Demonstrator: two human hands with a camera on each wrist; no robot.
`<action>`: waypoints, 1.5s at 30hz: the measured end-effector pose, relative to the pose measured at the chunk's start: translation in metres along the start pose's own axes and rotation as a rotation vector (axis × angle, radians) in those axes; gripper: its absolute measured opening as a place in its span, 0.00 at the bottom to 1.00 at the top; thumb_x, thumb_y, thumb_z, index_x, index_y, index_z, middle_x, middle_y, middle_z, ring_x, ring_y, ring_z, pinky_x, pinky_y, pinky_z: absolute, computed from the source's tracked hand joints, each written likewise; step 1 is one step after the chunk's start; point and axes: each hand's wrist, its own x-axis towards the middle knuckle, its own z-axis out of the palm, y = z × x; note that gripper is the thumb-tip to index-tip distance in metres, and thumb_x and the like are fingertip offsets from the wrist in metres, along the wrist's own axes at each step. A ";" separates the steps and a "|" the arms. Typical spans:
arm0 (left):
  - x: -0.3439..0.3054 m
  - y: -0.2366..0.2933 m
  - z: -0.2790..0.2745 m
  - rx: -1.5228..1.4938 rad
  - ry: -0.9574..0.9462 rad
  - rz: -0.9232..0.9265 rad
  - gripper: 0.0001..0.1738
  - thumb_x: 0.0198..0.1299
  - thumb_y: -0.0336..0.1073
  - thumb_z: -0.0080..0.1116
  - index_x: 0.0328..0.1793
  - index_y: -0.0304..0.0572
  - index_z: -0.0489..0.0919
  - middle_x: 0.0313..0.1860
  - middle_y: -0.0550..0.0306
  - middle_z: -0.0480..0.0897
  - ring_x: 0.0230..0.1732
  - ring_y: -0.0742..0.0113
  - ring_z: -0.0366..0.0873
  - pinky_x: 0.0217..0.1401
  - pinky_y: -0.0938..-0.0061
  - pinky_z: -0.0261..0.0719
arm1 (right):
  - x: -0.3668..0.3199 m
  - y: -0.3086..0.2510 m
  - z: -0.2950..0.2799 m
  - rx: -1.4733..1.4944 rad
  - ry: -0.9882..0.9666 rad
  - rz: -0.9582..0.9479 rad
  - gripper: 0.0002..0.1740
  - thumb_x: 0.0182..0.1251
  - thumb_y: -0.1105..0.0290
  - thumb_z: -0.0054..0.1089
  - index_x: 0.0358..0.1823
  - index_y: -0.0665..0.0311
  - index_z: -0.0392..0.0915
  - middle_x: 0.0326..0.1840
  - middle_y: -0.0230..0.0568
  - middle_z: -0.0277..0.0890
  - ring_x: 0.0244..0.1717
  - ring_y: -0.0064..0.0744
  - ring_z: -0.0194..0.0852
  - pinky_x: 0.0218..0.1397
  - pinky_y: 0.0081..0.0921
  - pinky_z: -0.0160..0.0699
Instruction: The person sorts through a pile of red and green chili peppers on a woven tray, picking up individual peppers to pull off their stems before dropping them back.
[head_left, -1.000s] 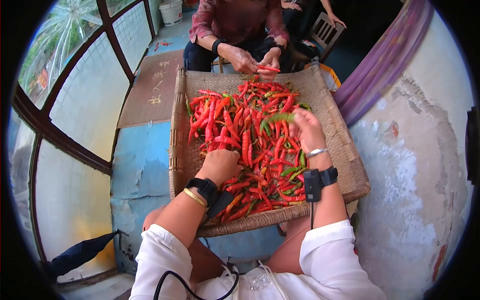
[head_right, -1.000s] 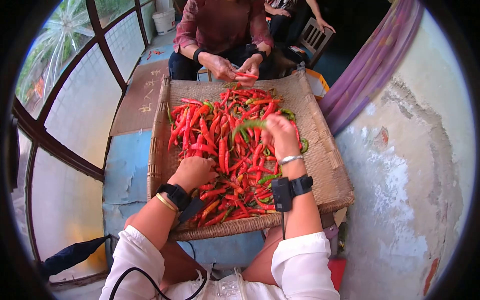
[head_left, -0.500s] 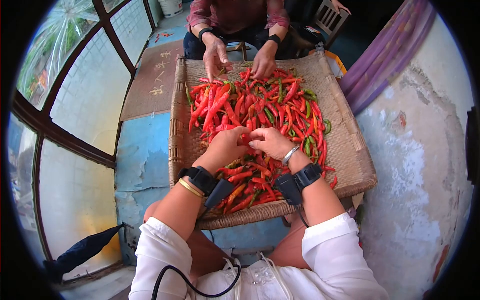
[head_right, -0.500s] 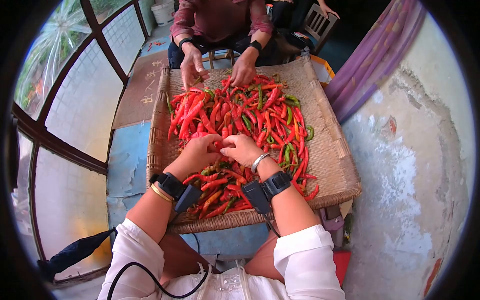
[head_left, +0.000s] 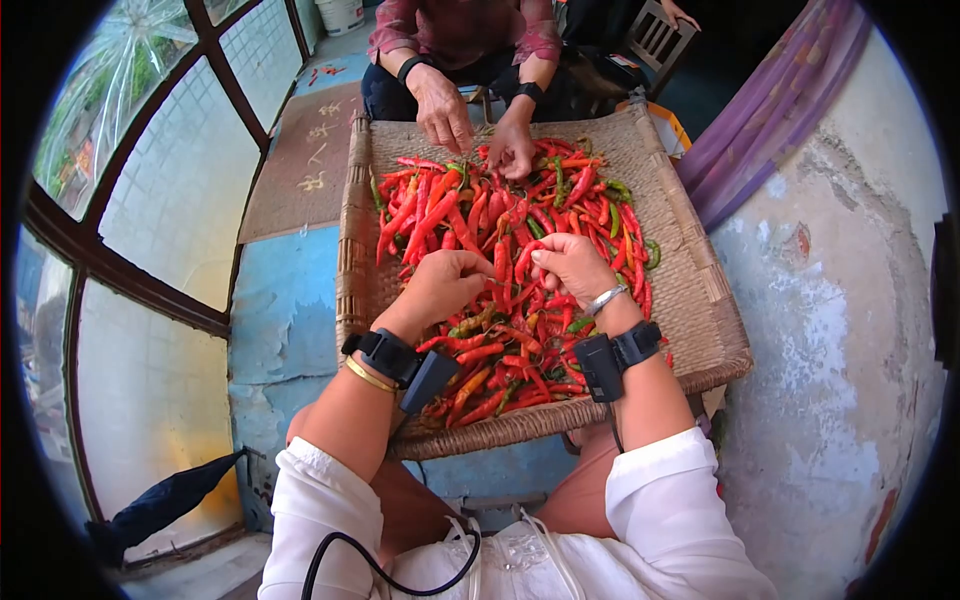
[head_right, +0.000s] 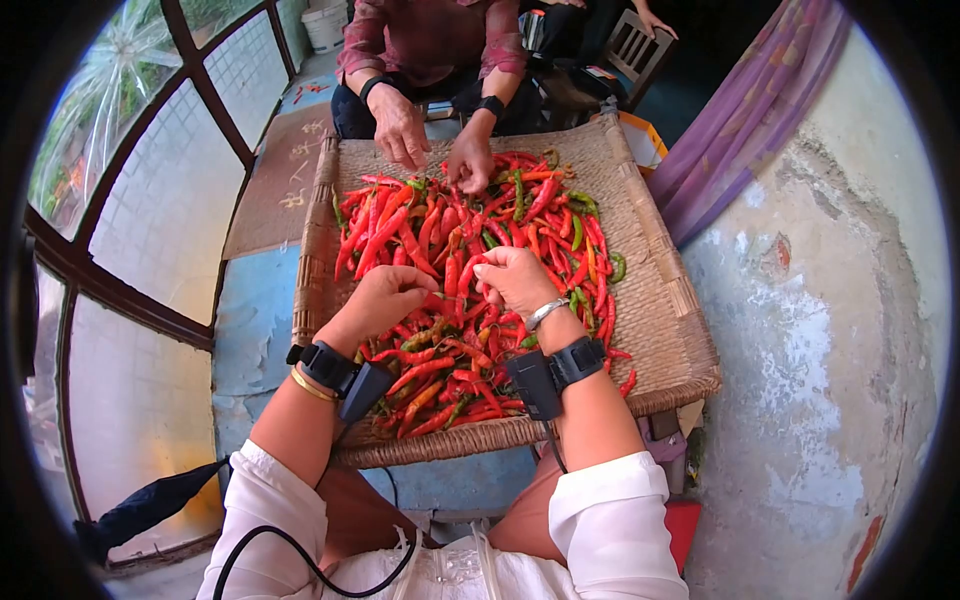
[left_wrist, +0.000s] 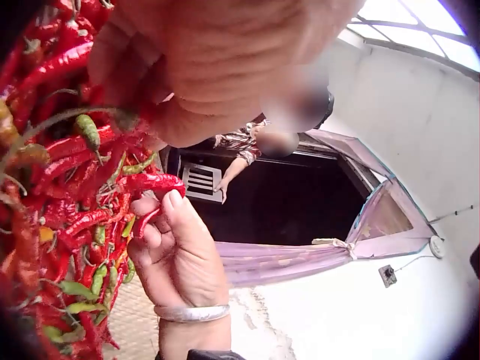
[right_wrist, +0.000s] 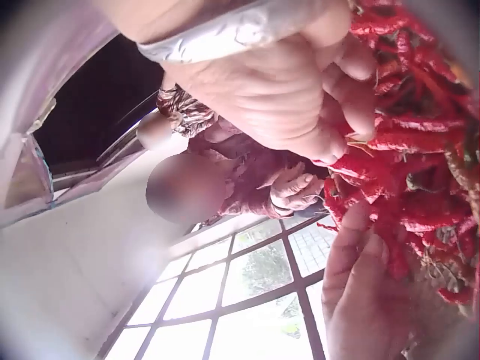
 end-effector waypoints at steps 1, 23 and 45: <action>-0.001 0.001 0.002 -0.001 0.000 0.000 0.14 0.52 0.27 0.56 0.47 0.36 0.75 0.26 0.64 0.75 0.29 0.79 0.71 0.32 0.82 0.72 | -0.001 0.001 0.000 0.020 -0.017 0.005 0.05 0.60 0.70 0.52 0.34 0.64 0.74 0.22 0.28 0.73 0.15 0.11 0.65 0.16 0.09 0.62; 0.008 -0.009 0.014 -0.459 0.163 0.042 0.07 0.57 0.33 0.54 0.36 0.35 0.77 0.23 0.65 0.76 0.25 0.80 0.71 0.26 0.82 0.69 | 0.005 0.000 -0.004 0.009 0.019 -0.032 0.21 0.60 0.62 0.54 0.51 0.68 0.70 0.34 0.36 0.74 0.26 0.21 0.73 0.17 0.12 0.68; -0.008 -0.024 0.031 0.657 -0.134 0.093 0.18 0.45 0.43 0.59 0.44 0.51 0.78 0.35 0.52 0.79 0.39 0.53 0.77 0.41 0.62 0.75 | 0.015 0.010 -0.017 0.115 0.478 -0.179 0.25 0.61 0.65 0.52 0.58 0.68 0.63 0.43 0.39 0.73 0.39 0.24 0.74 0.36 0.21 0.73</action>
